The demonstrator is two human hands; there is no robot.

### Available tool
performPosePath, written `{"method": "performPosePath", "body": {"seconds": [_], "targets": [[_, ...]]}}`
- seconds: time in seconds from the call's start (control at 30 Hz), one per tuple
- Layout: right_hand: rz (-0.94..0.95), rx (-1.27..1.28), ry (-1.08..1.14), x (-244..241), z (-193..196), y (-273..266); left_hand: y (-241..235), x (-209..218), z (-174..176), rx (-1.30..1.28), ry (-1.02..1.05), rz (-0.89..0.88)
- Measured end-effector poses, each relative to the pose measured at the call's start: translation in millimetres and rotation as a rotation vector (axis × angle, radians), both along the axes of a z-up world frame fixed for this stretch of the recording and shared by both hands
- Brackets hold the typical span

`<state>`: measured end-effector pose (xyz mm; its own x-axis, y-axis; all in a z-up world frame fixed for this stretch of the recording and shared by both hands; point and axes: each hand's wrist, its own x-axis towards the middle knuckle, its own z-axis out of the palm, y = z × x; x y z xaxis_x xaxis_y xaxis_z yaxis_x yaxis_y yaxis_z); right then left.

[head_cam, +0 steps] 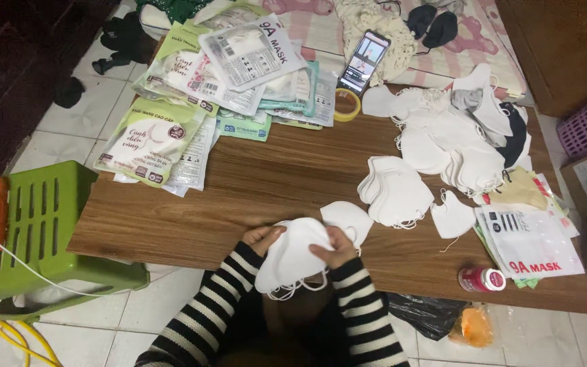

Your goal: Folding and stacking white face masks on a wooden table

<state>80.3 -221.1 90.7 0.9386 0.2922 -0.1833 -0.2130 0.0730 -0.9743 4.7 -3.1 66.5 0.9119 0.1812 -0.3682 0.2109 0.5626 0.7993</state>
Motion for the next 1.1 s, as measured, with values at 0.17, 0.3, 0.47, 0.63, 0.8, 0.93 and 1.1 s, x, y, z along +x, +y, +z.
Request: {"method": "performPosePath", "body": {"seconds": [0.17,0.3,0.47,0.63,0.8,0.93,1.1], "targets": [[0.145,-0.219,-0.019,-5.2,-44.4,19.3,-0.6,-2.8,-4.2,0.157,0.031,-0.011],[0.044,-0.697,-0.325,7.7,-27.9,21.4,1.5,3.2,-14.9,0.184,0.053,0.001],[-0.09,-1.053,-0.598,58.2,-13.3,-23.3,0.2,-0.8,2.6,0.17,0.073,-0.007],[0.185,-1.498,-0.347,89.5,-12.9,-28.4,0.6,0.2,-3.2,0.19,0.089,-0.004],[0.237,-1.538,-0.221,102.2,-11.4,-27.8,0.5,0.0,-2.2,0.161,0.109,-0.014],[0.262,-1.547,-0.173,109.5,-7.8,-28.9,0.4,2.0,-8.1,0.161,0.122,0.016],[0.272,-1.533,-0.129,112.1,-28.2,-36.2,0.5,0.3,-3.8,0.16,0.114,-0.001]]}}
